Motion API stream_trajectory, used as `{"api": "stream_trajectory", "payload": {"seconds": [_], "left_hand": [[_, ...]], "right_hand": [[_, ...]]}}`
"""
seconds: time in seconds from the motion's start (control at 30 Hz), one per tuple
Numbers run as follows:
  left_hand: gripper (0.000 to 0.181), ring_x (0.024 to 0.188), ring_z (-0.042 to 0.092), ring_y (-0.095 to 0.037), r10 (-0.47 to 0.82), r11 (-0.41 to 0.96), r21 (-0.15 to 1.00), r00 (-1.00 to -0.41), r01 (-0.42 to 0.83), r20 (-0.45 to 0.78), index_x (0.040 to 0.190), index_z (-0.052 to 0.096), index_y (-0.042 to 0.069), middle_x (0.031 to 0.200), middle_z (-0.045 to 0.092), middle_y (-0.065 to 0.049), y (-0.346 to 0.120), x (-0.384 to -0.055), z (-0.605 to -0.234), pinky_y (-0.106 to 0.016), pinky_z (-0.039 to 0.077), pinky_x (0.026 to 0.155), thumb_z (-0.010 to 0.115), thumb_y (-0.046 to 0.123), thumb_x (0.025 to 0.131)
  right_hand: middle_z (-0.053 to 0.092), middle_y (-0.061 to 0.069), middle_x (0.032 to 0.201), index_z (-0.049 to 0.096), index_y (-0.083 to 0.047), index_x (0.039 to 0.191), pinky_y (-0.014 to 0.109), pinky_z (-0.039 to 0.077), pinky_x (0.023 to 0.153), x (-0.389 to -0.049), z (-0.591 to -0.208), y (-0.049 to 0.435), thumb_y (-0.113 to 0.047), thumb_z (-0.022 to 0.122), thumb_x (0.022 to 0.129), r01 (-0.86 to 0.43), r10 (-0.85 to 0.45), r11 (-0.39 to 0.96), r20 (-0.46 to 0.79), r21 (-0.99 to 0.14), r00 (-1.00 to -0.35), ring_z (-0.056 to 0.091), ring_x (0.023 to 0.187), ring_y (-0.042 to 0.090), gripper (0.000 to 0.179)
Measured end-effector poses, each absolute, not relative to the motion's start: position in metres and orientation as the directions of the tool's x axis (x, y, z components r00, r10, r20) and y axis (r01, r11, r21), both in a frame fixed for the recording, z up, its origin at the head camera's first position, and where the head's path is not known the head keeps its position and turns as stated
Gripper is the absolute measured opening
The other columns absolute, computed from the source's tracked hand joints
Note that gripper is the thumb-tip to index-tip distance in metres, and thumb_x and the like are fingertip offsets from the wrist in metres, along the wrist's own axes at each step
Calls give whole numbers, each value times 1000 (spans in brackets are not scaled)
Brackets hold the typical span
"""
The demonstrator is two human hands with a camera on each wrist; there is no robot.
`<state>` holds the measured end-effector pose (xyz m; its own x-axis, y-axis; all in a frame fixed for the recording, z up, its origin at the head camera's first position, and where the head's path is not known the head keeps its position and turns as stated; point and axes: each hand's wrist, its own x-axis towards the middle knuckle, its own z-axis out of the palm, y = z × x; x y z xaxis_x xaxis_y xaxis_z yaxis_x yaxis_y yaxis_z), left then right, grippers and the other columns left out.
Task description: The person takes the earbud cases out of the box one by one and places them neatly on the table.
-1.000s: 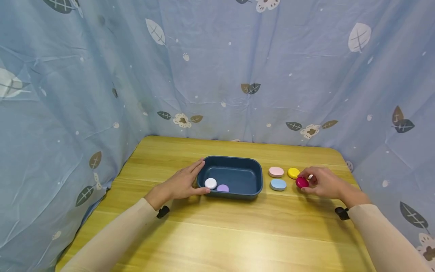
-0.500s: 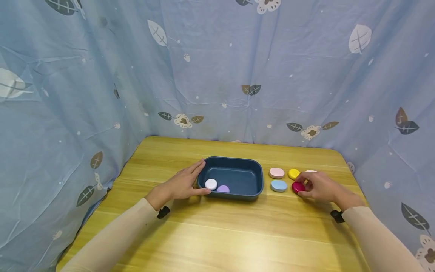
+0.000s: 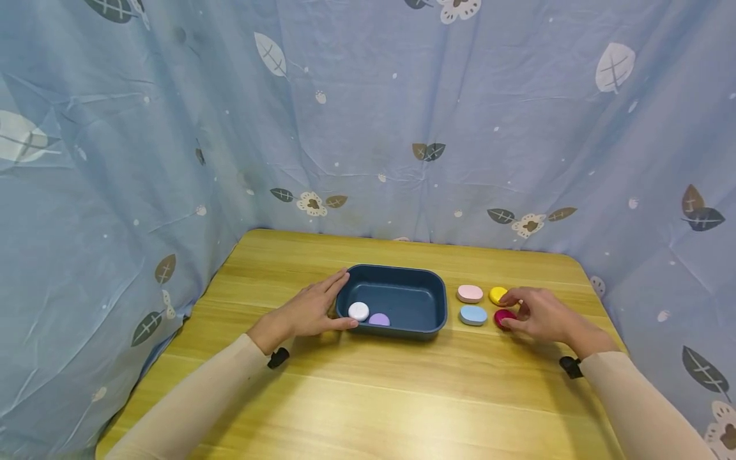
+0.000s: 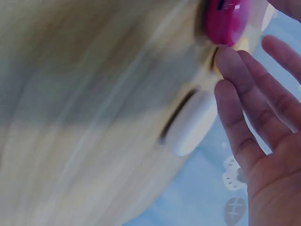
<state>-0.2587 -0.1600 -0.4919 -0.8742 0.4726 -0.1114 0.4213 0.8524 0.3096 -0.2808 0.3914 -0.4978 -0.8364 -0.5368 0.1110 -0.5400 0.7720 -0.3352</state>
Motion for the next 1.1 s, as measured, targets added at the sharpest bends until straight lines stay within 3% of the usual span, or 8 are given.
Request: {"api": "stream_trajectory", "payload": {"seconds": [0.2, 0.37, 0.53, 0.7, 1.1], "left_hand": [[125, 180, 33, -42, 476, 849, 314, -873, 426, -103, 189, 18, 16, 200, 11, -3, -160, -262, -493, -72, 30, 143, 65, 90, 101], [127, 180, 32, -41, 476, 847, 319, -874, 426, -97, 189, 19, 14, 200, 11, -5, -159, -264, -493, -72, 31, 143, 67, 90, 100], [129, 181, 31, -40, 473, 847, 327, -875, 419, -105, 188, 19, 12, 200, 9, -4, -158, -263, -493, -71, 28, 145, 69, 91, 99], [129, 181, 30, -39, 465, 855, 319, -877, 409, -119, 188, 19, 12, 200, 10, -5, -156, -264, -490, -69, 27, 145, 70, 89, 99], [129, 181, 31, -40, 461, 863, 299, -877, 407, -135, 188, 23, 10, 199, 15, -7, -152, -265, -488, -71, 30, 144, 71, 90, 98]], "right_hand": [[85, 2, 111, 84, -11, 122, 28, 60, 69, -283, -484, 376, -20, 98, 95, -621, -573, 738, 242, -262, -783, 65, 78, -1, 32], [83, 4, 114, 83, -11, 126, 31, 62, 71, -288, -466, 348, -18, 95, 98, -658, -607, 712, 257, -245, -752, 68, 83, 4, 32], [83, 4, 120, 82, -14, 130, 41, 68, 79, -292, -454, 313, -20, 91, 103, -671, -636, 688, 216, -277, -741, 74, 91, 11, 30], [83, 4, 126, 83, -16, 136, 41, 67, 82, -300, -444, 279, -25, 91, 105, -682, -664, 665, 178, -303, -726, 74, 97, 15, 33], [75, 8, 141, 73, -23, 158, 43, 66, 93, -312, -438, 206, -34, 86, 109, -764, -818, 538, -3, -356, -575, 77, 109, 27, 52]]}}
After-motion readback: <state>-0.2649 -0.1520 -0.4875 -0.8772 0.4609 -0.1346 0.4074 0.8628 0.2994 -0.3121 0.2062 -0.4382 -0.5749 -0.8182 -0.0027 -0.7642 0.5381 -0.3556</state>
